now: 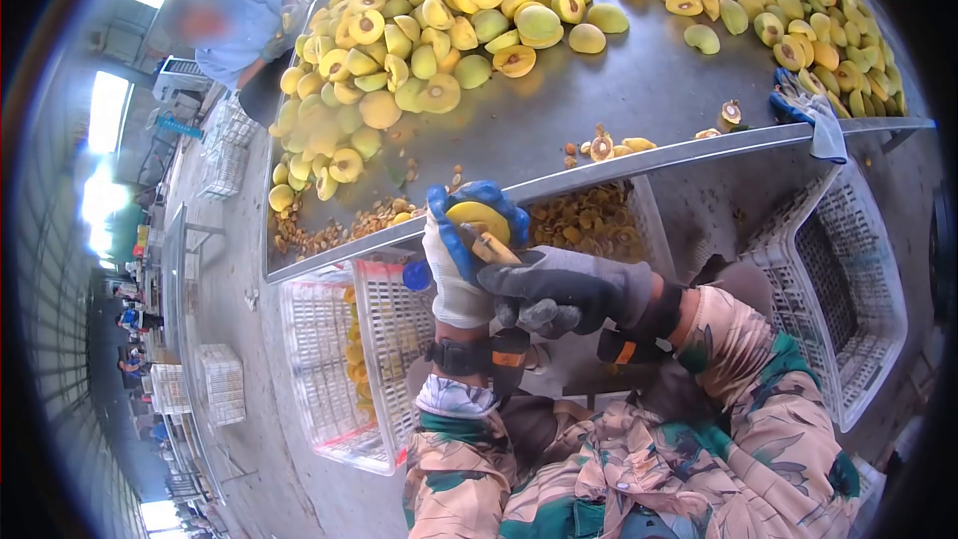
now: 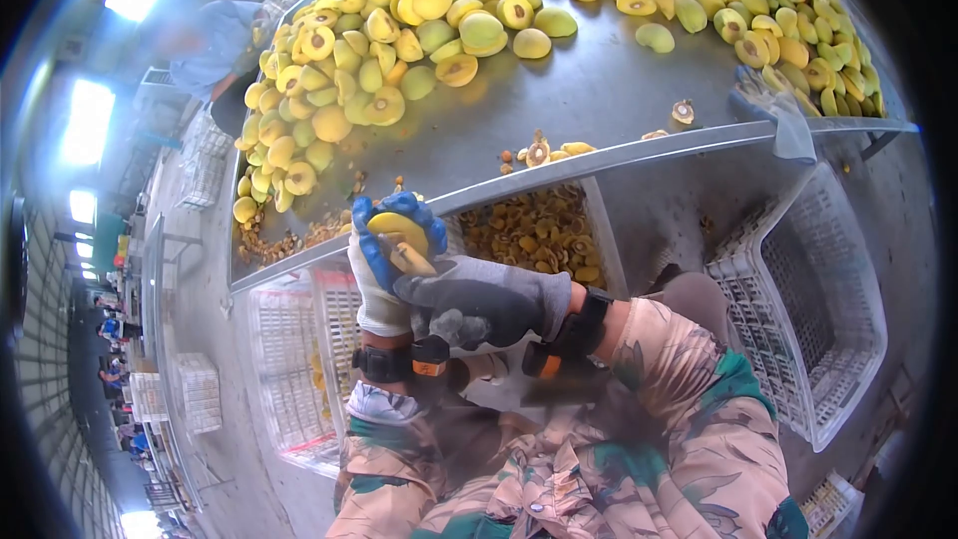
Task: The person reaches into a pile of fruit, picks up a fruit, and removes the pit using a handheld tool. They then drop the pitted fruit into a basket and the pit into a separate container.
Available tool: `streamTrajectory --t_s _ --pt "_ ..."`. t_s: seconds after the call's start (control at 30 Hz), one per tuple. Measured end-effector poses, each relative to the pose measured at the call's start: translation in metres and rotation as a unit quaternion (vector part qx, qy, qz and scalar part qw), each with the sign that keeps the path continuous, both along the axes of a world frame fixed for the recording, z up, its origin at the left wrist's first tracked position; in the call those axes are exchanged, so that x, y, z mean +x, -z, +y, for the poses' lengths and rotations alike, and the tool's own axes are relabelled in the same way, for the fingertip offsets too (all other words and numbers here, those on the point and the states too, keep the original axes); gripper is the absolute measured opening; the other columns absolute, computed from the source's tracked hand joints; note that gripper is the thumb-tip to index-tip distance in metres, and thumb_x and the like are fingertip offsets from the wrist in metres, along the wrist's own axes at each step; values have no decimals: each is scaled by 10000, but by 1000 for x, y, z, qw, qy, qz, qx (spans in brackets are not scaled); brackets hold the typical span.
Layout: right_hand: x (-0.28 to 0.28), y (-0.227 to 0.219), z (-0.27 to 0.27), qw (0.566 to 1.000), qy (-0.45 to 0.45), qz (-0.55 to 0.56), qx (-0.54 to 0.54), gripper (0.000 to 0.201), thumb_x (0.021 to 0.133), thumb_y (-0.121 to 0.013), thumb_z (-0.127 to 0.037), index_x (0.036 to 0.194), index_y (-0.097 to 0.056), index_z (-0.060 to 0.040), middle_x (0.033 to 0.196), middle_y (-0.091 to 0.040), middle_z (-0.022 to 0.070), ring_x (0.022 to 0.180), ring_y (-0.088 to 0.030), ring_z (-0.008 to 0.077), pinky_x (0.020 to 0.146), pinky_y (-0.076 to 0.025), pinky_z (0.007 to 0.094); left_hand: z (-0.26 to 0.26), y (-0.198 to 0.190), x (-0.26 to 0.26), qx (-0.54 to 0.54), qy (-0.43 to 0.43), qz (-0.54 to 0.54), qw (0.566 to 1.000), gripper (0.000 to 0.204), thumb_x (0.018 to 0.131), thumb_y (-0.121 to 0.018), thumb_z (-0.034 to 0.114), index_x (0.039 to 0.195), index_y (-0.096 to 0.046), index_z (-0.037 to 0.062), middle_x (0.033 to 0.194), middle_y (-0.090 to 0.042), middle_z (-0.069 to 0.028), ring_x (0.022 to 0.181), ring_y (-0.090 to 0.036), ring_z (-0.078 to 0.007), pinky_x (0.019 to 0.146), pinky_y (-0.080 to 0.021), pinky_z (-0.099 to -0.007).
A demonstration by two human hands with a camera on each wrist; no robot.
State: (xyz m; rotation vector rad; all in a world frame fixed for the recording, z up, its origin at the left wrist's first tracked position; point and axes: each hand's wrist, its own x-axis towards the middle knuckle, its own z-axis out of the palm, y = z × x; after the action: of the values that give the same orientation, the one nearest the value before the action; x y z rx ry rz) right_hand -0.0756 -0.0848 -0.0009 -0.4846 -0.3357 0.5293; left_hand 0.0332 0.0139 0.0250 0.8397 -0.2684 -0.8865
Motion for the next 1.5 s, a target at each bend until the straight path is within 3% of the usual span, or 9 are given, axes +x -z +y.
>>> streamTrajectory --t_s 0.07,0.27,0.47,0.57,0.73,0.93,1.17,1.27,1.5 --pt "0 19 1 980 -69 102 158 315 983 -538 -269 1161 -561 -9 923 -602 30 803 -589 122 672 -496 257 1 -9 -4 33 0 37 999 544 1003 -388 474 906 -628 -5 761 -649 -132 622 -612 -239 564 -519 -321" --pt "-34 -30 -6 979 105 140 -105 340 958 -575 -348 961 -627 -12 707 -569 -18 496 -478 22 421 -380 173 23 -3 39 249 -274 -221 902 461 1018 -393 400 978 -625 4 861 -649 -103 645 -637 -220 588 -547 -350" --pt "-60 -27 -20 927 152 174 -295 270 947 -590 -299 993 -609 -33 761 -621 0 498 -478 -4 402 -338 139 179 -35 72 417 -351 -222 808 382 978 -529 321 1134 -600 -20 980 -660 -149 833 -660 -251 713 -540 -339" --pt "-69 -33 -23 919 165 203 -296 269 947 -586 -297 967 -590 -29 726 -611 6 479 -482 15 401 -368 160 218 -33 87 731 -228 -559 319 416 911 -614 286 1205 -573 -5 1139 -609 -200 1059 -597 -310 892 -483 -402" --pt "-65 -68 -35 899 193 210 -332 291 942 -594 -312 870 -599 -29 686 -585 4 468 -479 36 400 -370 187 78 -50 135 460 -158 -629 607 495 857 -640 304 1240 -554 3 1217 -578 -209 1117 -561 -342 939 -444 -418" --pt "-63 -62 -58 873 243 284 -315 266 948 -589 -287 919 -624 -25 698 -582 8 499 -476 42 431 -367 197 -112 -24 197 682 74 -516 512 558 855 -591 497 1066 -646 -17 972 -683 -204 938 -658 -303 786 -506 -394" --pt "-64 -68 -71 880 226 268 -321 262 957 -567 -291 926 -617 -35 695 -563 -4 503 -456 41 439 -352 203 -144 -6 167 633 -57 -588 500 597 767 -714 371 1173 -547 -34 1087 -639 -226 999 -630 -371 864 -492 -419" --pt "-62 -67 -67 876 235 275 -320 310 944 -568 -363 936 -591 -54 680 -532 -26 526 -456 36 460 -345 205 -143 13 162 481 -59 -695 530 561 779 -728 260 1209 -474 6 1134 -599 -267 1051 -601 -390 890 -489 -414" --pt "-53 -56 -63 870 357 206 -270 333 951 -553 -373 994 -605 -47 700 -548 -15 520 -475 39 439 -359 189 -119 -14 112 287 -1 -458 841 495 761 -710 21 1218 -524 58 1033 -619 -96 930 -620 -158 766 -524 -289"
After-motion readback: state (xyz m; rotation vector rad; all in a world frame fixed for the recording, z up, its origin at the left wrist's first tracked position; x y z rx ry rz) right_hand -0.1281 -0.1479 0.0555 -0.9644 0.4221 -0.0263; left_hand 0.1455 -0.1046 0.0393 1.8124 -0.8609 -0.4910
